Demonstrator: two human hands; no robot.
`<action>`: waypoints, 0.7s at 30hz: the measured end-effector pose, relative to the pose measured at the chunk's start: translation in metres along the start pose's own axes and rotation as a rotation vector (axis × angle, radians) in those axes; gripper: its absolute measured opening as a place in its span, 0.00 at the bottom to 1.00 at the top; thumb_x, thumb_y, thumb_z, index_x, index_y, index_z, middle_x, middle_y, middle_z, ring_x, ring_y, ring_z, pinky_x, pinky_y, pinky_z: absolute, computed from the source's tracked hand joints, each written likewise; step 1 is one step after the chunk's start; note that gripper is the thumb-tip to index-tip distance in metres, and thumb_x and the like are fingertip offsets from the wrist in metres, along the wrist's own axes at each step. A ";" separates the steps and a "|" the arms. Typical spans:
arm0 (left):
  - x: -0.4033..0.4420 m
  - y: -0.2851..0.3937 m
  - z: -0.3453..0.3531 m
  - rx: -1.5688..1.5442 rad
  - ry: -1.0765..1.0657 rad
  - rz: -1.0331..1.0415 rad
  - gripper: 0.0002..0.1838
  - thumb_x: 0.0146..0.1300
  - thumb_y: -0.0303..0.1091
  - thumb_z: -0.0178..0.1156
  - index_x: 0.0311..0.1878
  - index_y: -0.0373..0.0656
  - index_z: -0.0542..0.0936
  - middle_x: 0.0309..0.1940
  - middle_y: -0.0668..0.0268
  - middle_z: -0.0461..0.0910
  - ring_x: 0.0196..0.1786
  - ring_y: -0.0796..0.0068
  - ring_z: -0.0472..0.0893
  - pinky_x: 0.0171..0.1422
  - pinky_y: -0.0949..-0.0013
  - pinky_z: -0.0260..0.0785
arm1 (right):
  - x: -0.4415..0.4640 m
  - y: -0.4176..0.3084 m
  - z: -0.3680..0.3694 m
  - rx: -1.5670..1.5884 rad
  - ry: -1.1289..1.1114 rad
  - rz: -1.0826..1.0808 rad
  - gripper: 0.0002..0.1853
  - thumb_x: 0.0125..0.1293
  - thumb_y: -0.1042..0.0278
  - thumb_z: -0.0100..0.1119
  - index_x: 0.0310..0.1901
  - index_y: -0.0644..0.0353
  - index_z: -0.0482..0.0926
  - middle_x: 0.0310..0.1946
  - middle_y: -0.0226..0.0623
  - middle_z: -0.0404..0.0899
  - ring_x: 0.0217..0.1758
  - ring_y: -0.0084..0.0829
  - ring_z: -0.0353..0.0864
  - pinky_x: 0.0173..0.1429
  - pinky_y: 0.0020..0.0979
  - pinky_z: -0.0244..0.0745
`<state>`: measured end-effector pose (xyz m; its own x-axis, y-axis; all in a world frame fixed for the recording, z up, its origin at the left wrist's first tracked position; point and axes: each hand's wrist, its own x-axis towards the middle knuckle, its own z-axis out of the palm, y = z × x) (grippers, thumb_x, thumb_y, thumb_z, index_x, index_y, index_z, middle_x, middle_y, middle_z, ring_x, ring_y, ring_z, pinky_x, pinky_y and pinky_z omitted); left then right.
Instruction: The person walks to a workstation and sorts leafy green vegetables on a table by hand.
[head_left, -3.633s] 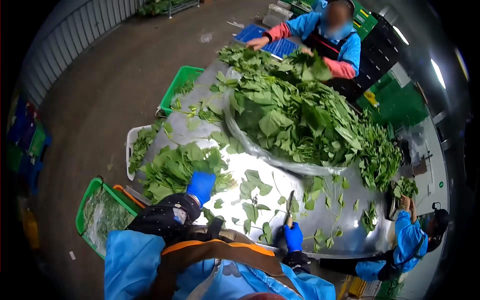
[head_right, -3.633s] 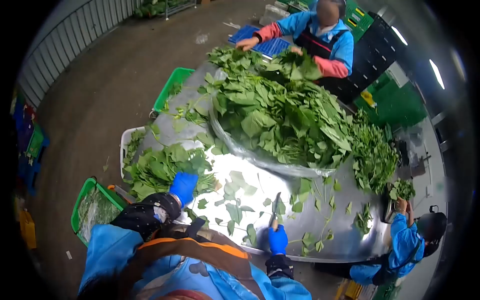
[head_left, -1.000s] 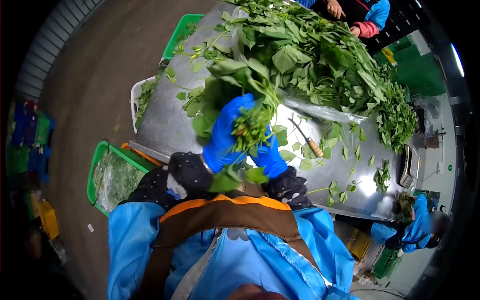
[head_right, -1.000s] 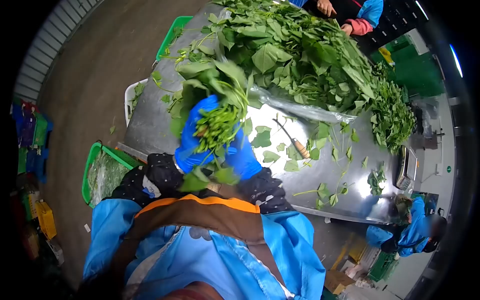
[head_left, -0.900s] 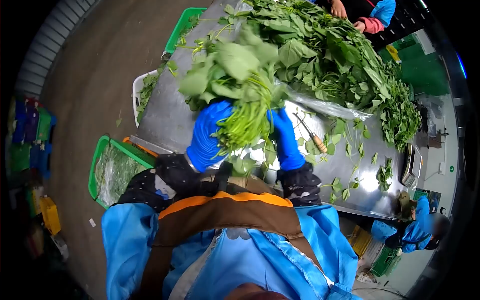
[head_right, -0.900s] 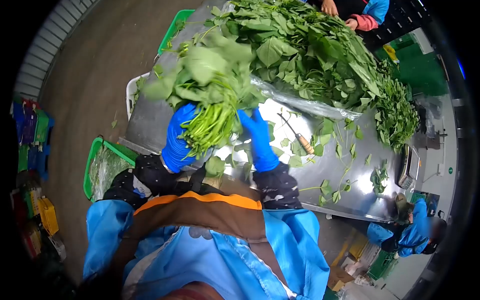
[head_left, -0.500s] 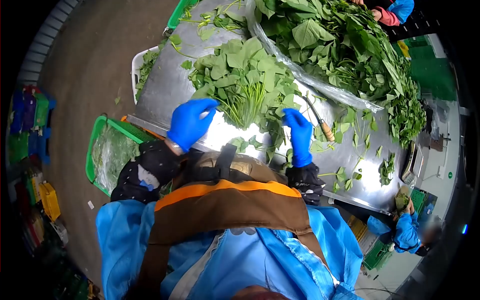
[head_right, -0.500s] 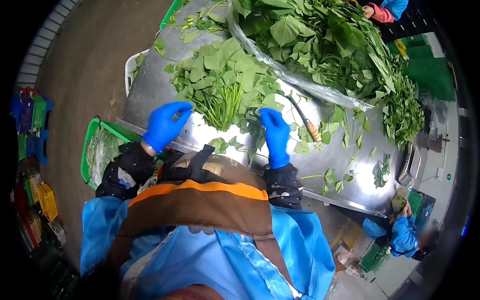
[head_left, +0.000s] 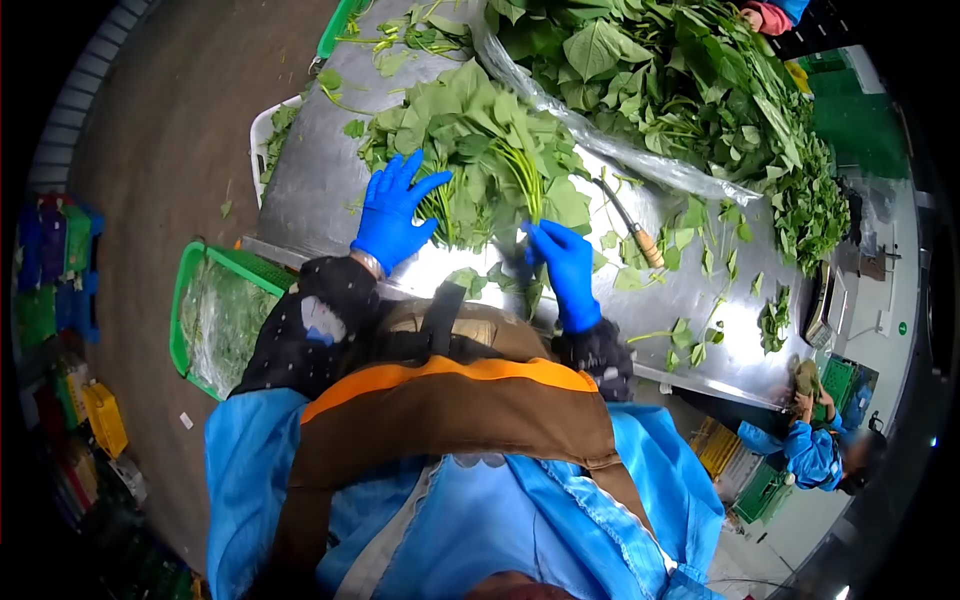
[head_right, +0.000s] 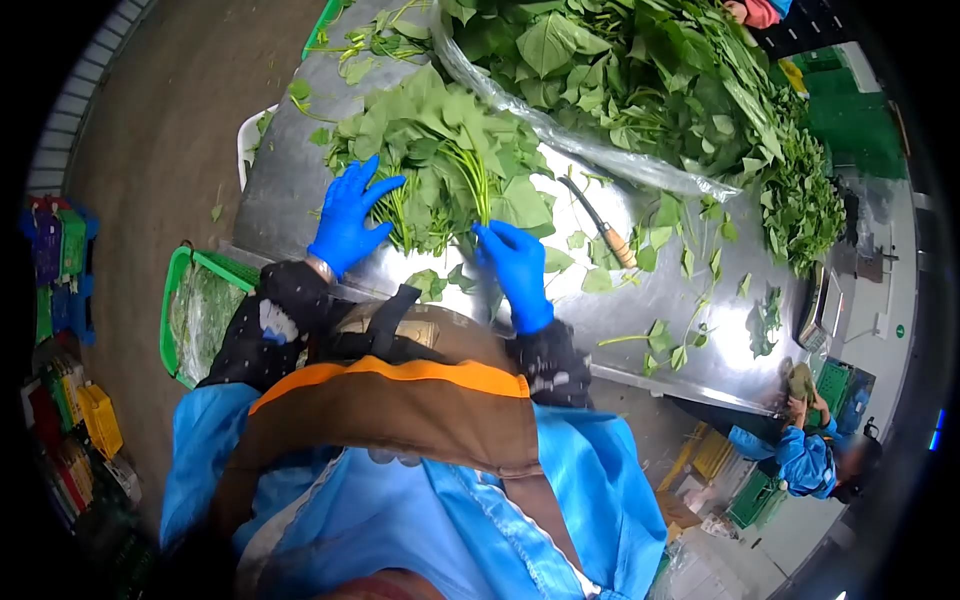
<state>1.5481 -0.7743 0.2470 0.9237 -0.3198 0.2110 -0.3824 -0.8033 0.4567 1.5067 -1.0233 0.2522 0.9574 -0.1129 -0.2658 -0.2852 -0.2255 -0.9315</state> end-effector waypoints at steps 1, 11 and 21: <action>0.002 0.005 -0.003 0.046 0.052 0.007 0.24 0.47 0.35 0.61 0.52 0.60 0.74 0.62 0.61 0.60 0.64 0.59 0.59 0.65 0.53 0.49 | -0.012 -0.023 -0.002 0.145 0.019 0.003 0.11 0.56 0.71 0.60 0.40 0.68 0.79 0.23 0.33 0.77 0.25 0.20 0.73 0.30 0.22 0.69; 0.020 0.065 -0.030 -1.241 -0.146 -0.550 0.13 0.58 0.34 0.59 0.42 0.34 0.78 0.34 0.68 0.79 0.34 0.83 0.74 0.41 0.80 0.66 | -0.026 -0.041 0.020 -0.211 -0.086 -0.359 0.08 0.49 0.76 0.65 0.33 0.65 0.80 0.28 0.35 0.78 0.32 0.24 0.78 0.36 0.23 0.71; -0.004 0.030 -0.038 -1.057 -0.283 -0.535 0.16 0.63 0.37 0.51 0.49 0.40 0.76 0.41 0.62 0.79 0.42 0.76 0.78 0.47 0.73 0.69 | -0.017 -0.032 0.037 -0.062 -0.311 -0.148 0.10 0.53 0.70 0.63 0.38 0.62 0.79 0.32 0.31 0.76 0.35 0.21 0.74 0.39 0.22 0.68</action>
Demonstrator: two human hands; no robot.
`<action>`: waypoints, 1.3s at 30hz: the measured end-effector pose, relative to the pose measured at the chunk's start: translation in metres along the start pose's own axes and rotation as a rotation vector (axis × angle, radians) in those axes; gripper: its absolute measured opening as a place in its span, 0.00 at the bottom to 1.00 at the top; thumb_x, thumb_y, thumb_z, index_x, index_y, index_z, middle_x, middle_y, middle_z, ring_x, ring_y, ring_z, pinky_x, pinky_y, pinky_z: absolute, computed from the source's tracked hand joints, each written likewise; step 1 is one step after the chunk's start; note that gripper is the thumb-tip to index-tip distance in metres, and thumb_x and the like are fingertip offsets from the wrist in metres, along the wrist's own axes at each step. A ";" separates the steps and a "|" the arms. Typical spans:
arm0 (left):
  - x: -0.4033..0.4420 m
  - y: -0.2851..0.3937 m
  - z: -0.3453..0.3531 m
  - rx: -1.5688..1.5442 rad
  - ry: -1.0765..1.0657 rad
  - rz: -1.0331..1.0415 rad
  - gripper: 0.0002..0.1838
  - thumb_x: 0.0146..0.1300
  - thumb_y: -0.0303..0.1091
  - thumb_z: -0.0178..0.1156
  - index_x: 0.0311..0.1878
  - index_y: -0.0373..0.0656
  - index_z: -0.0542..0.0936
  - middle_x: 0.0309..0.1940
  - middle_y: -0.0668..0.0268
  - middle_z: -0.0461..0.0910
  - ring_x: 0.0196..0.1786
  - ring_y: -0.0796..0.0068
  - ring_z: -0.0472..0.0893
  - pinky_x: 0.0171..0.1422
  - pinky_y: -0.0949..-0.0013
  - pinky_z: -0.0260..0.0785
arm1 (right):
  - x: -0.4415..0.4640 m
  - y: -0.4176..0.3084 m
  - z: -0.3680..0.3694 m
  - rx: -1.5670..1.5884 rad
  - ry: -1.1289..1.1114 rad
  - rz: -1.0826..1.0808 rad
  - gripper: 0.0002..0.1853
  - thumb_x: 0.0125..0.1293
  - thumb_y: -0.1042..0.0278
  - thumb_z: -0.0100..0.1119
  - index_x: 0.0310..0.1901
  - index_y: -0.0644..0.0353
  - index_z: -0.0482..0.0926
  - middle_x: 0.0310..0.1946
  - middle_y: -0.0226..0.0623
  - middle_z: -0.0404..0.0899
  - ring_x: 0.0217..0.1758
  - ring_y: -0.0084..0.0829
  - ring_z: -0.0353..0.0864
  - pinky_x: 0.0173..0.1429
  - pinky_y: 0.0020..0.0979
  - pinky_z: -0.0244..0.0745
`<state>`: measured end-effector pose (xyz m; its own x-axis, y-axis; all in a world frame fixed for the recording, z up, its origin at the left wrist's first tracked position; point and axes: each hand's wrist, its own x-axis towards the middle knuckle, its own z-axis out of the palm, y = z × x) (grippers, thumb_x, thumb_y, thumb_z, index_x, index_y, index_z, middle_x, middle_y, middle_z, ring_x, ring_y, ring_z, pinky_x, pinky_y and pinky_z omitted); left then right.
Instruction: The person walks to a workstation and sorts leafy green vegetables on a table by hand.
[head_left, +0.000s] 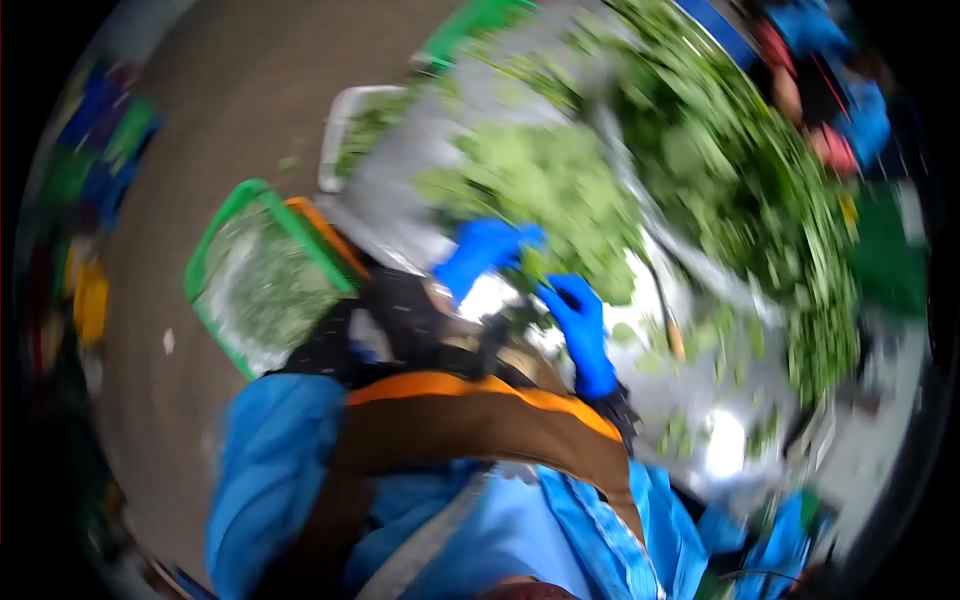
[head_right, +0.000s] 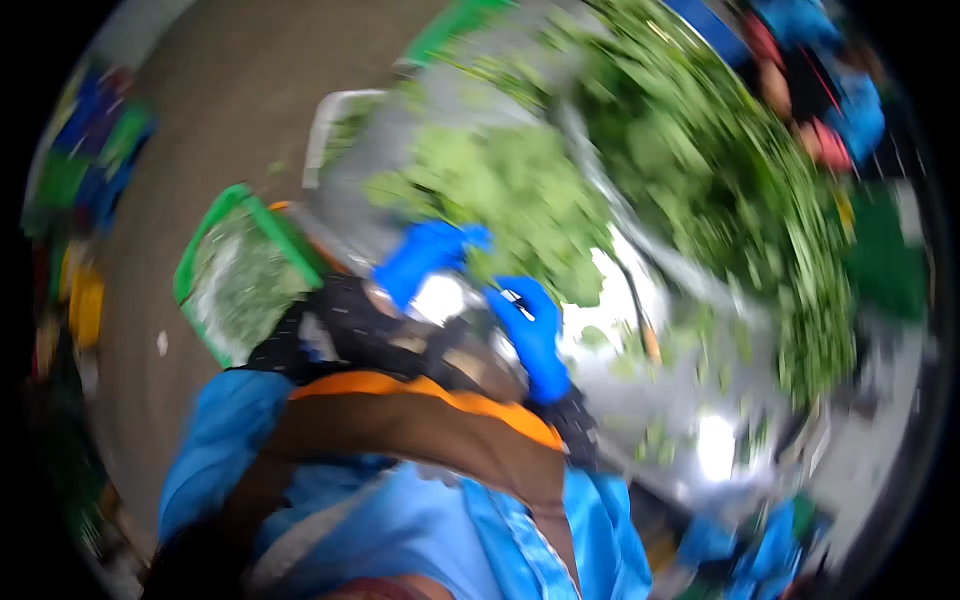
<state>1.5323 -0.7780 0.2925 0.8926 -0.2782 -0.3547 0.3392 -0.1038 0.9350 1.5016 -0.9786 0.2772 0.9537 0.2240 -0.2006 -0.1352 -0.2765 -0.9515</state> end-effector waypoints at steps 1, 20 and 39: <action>-0.007 -0.003 -0.002 0.097 0.041 0.070 0.15 0.63 0.38 0.51 0.49 0.40 0.76 0.40 0.63 0.79 0.42 0.76 0.78 0.47 0.73 0.69 | 0.004 -0.006 -0.001 0.061 -0.030 -0.062 0.10 0.56 0.70 0.60 0.40 0.60 0.77 0.35 0.32 0.75 0.37 0.23 0.75 0.42 0.23 0.69; -0.059 -0.012 -0.026 -0.242 0.587 0.332 0.18 0.59 0.51 0.53 0.34 0.47 0.83 0.26 0.61 0.79 0.30 0.74 0.74 0.39 0.67 0.65 | 0.002 -0.128 0.056 -0.363 -0.471 -0.063 0.20 0.64 0.65 0.43 0.54 0.68 0.69 0.52 0.51 0.70 0.57 0.42 0.68 0.61 0.34 0.61; -0.071 0.017 -0.064 -1.049 0.242 0.263 0.26 0.65 0.41 0.48 0.60 0.33 0.61 0.61 0.55 0.62 0.63 0.66 0.61 0.68 0.64 0.51 | 0.027 -0.111 0.056 -0.195 -0.379 -0.281 0.30 0.55 0.66 0.61 0.61 0.52 0.63 0.44 0.31 0.77 0.31 0.21 0.73 0.36 0.23 0.69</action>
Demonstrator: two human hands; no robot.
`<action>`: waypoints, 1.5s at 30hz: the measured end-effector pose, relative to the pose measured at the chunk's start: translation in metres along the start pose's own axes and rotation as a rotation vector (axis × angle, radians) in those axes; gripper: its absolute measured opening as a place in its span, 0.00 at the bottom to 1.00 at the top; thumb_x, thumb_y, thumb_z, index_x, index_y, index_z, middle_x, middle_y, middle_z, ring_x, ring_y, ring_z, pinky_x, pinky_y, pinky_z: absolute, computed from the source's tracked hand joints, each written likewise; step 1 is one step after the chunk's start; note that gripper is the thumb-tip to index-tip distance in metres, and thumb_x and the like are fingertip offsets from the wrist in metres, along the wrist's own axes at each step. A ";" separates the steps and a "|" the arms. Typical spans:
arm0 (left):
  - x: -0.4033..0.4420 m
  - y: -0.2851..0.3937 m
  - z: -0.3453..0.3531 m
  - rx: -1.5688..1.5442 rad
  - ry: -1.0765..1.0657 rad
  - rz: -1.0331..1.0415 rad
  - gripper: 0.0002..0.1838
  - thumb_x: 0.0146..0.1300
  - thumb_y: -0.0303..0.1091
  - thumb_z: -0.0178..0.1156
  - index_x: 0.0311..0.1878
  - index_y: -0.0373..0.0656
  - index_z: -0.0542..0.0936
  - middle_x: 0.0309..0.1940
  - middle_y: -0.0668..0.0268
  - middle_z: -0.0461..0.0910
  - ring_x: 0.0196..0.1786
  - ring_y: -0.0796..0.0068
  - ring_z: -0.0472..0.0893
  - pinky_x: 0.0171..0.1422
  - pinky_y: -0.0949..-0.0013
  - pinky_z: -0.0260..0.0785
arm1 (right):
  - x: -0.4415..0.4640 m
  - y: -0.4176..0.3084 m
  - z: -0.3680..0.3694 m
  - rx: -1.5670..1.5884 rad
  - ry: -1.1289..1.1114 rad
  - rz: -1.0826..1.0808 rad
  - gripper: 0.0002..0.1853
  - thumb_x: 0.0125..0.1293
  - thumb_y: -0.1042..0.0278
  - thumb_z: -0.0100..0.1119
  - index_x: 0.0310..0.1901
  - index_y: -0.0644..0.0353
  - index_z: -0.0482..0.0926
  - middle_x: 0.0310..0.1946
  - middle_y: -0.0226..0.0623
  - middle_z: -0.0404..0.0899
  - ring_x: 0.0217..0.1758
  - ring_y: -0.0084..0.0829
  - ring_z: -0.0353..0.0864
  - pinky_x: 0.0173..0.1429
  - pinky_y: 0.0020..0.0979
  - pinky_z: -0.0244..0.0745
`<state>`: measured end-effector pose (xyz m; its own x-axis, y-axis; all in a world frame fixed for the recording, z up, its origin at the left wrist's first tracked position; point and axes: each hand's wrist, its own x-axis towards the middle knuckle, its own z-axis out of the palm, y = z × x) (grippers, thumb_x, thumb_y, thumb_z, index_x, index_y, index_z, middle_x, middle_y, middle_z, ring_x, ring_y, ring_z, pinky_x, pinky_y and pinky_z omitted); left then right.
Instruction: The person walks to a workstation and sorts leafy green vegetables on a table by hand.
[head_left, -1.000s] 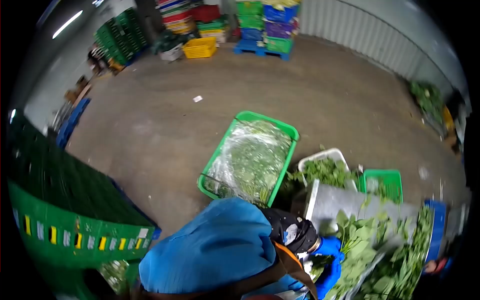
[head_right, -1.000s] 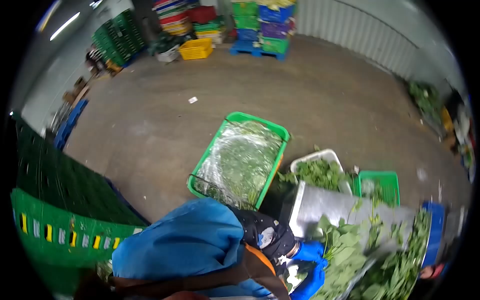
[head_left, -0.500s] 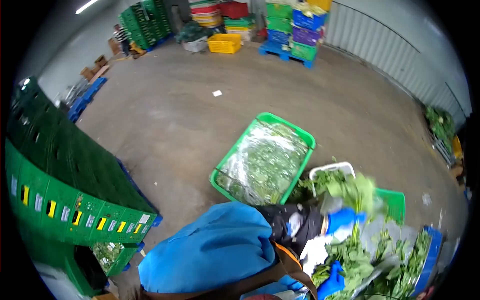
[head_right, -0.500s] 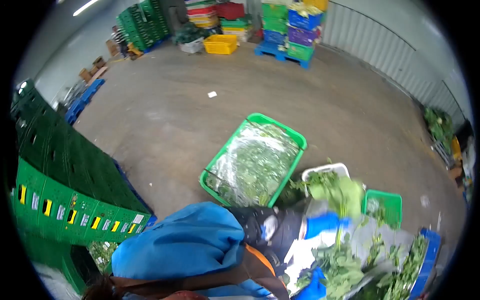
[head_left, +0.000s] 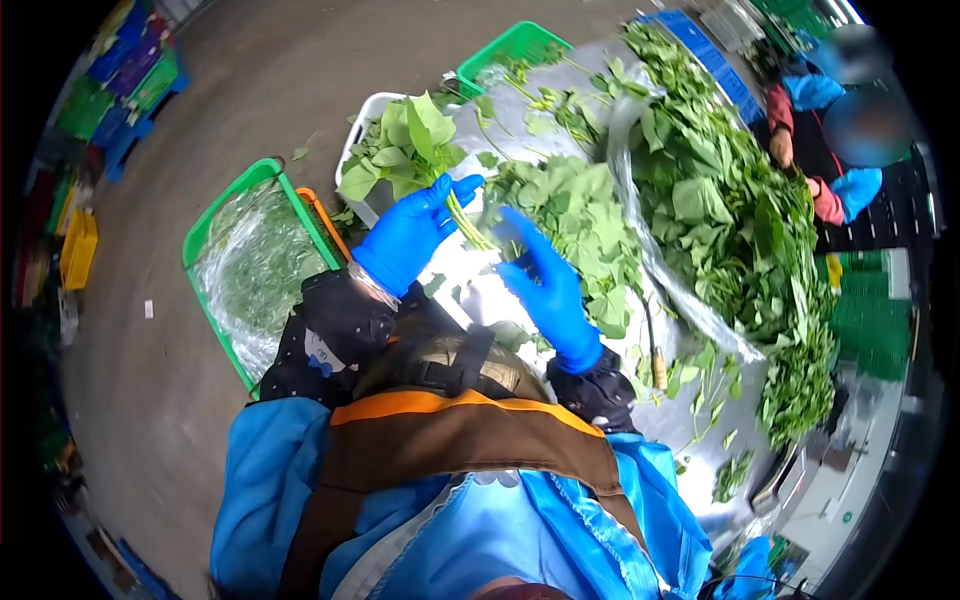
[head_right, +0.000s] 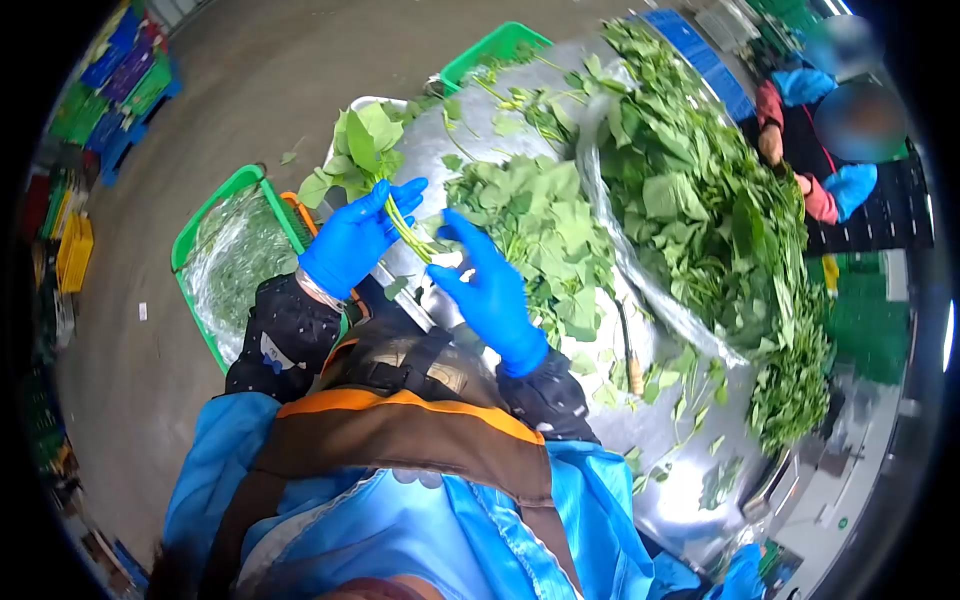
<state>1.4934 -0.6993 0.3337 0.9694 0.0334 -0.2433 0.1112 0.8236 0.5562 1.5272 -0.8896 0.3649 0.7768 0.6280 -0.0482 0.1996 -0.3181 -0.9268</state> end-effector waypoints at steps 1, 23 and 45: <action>0.002 -0.006 0.000 -0.007 -0.011 -0.045 0.26 0.65 0.41 0.48 0.60 0.33 0.61 0.61 0.54 0.62 0.63 0.65 0.61 0.68 0.64 0.51 | 0.000 0.002 0.008 -0.107 0.014 -0.012 0.24 0.57 0.65 0.59 0.57 0.54 0.68 0.37 0.32 0.79 0.28 0.19 0.72 0.33 0.22 0.69; 0.006 -0.063 -0.029 -0.118 0.024 -0.129 0.22 0.65 0.48 0.45 0.50 0.38 0.69 0.28 0.67 0.73 0.24 0.76 0.69 0.28 0.75 0.63 | -0.047 0.082 0.029 0.118 -0.276 -0.007 0.14 0.63 0.59 0.51 0.43 0.60 0.78 0.36 0.42 0.79 0.40 0.33 0.78 0.48 0.31 0.70; -0.007 -0.077 0.015 0.471 0.045 -0.118 0.14 0.63 0.35 0.50 0.44 0.34 0.75 0.28 0.66 0.76 0.18 0.87 0.61 0.25 0.82 0.55 | -0.041 0.064 -0.018 0.470 0.539 0.179 0.07 0.57 0.74 0.59 0.36 0.68 0.80 0.24 0.31 0.78 0.25 0.18 0.73 0.31 0.19 0.66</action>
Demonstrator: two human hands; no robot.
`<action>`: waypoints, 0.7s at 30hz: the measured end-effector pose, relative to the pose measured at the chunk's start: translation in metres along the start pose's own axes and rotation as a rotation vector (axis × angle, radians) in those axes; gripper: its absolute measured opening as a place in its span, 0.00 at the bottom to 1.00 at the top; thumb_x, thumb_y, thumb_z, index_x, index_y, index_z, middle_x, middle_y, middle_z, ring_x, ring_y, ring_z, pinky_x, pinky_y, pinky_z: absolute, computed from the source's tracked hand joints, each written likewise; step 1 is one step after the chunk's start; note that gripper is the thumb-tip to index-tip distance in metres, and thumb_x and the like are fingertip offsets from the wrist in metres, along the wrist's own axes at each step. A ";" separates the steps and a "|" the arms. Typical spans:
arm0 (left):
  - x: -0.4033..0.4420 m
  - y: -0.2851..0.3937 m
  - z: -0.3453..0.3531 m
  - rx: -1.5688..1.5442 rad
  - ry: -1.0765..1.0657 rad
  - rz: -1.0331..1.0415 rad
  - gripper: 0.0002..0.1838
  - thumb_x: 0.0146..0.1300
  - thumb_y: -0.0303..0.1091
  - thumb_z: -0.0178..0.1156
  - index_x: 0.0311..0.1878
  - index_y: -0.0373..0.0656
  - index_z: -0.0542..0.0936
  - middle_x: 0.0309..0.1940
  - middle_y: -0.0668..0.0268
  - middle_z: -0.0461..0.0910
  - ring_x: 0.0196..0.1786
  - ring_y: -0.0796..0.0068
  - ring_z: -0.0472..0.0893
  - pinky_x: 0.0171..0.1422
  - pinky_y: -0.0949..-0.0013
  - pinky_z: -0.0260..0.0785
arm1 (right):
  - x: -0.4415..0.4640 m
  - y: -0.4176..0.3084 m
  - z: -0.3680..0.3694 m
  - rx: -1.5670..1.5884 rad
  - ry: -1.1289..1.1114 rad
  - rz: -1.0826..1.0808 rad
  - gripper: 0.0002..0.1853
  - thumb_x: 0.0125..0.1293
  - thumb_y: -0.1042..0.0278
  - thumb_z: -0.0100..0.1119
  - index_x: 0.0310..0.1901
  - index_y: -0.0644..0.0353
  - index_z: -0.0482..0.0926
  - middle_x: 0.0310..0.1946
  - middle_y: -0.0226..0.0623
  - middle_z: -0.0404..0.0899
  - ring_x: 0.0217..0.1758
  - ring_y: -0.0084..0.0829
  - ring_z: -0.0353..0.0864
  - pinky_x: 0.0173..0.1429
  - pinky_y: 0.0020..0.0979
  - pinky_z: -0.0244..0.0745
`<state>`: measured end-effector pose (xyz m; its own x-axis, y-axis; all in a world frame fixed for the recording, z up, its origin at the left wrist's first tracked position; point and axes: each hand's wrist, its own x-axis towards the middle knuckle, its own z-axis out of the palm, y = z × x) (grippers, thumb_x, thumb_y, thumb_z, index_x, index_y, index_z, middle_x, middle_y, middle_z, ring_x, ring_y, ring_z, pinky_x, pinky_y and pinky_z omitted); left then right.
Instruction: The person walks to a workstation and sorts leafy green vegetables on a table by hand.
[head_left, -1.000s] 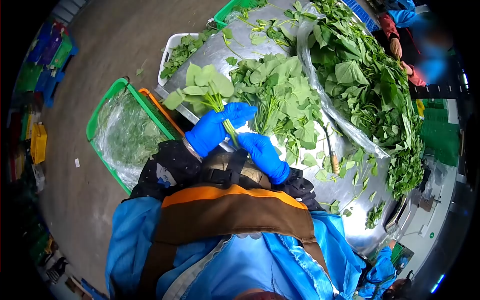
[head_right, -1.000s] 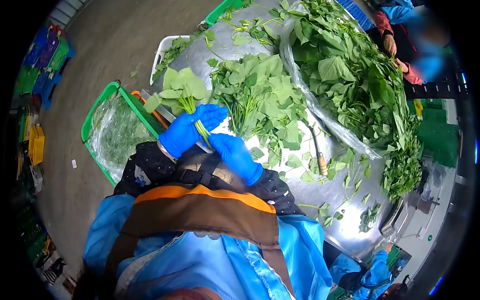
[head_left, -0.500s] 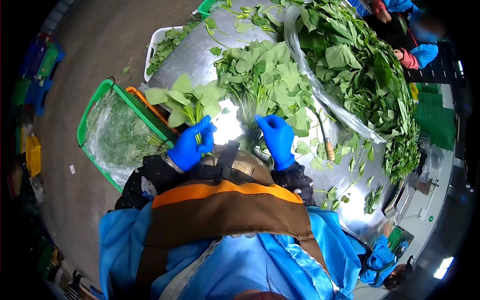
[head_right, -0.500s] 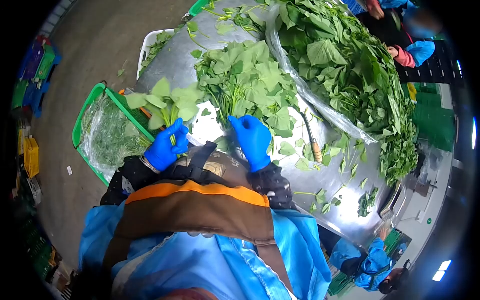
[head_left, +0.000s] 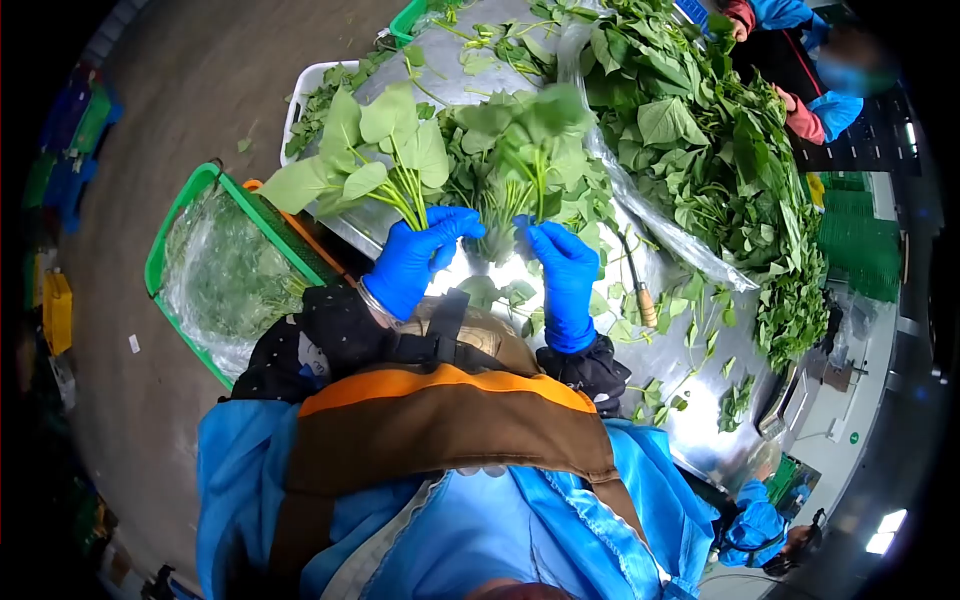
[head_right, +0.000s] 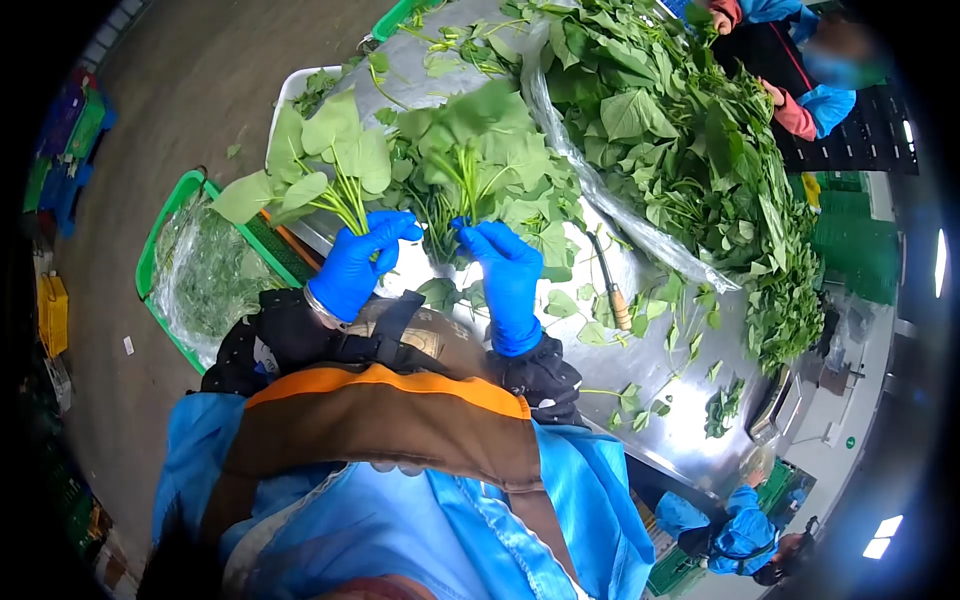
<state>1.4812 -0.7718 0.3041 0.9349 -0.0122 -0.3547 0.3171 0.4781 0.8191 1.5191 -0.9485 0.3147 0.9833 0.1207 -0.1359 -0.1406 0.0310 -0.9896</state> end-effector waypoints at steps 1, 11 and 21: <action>0.001 -0.003 -0.003 0.001 -0.014 0.012 0.16 0.64 0.38 0.49 0.43 0.34 0.75 0.29 0.65 0.77 0.17 0.87 0.61 0.25 0.83 0.54 | 0.000 0.005 0.002 0.032 0.004 0.070 0.07 0.56 0.74 0.59 0.36 0.67 0.81 0.25 0.30 0.78 0.25 0.18 0.73 0.31 0.19 0.66; -0.008 -0.021 -0.065 -0.423 0.285 -0.026 0.16 0.62 0.44 0.52 0.39 0.38 0.74 0.29 0.62 0.76 0.15 0.84 0.61 0.19 0.81 0.51 | 0.078 -0.044 0.028 -0.372 -0.062 -0.285 0.13 0.54 0.62 0.63 0.35 0.63 0.79 0.24 0.37 0.78 0.24 0.25 0.74 0.30 0.25 0.68; -0.005 -0.037 -0.063 -0.358 0.209 -0.128 0.17 0.62 0.44 0.53 0.38 0.38 0.75 0.29 0.63 0.76 0.14 0.86 0.60 0.19 0.81 0.50 | 0.033 0.042 -0.025 -0.926 -0.151 0.122 0.19 0.51 0.49 0.61 0.25 0.60 0.80 0.15 0.39 0.74 0.19 0.34 0.74 0.26 0.32 0.67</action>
<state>1.4549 -0.7340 0.2473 0.8275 0.0697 -0.5571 0.3184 0.7589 0.5680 1.5485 -0.9677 0.2676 0.9333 0.2005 -0.2980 -0.0305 -0.7823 -0.6221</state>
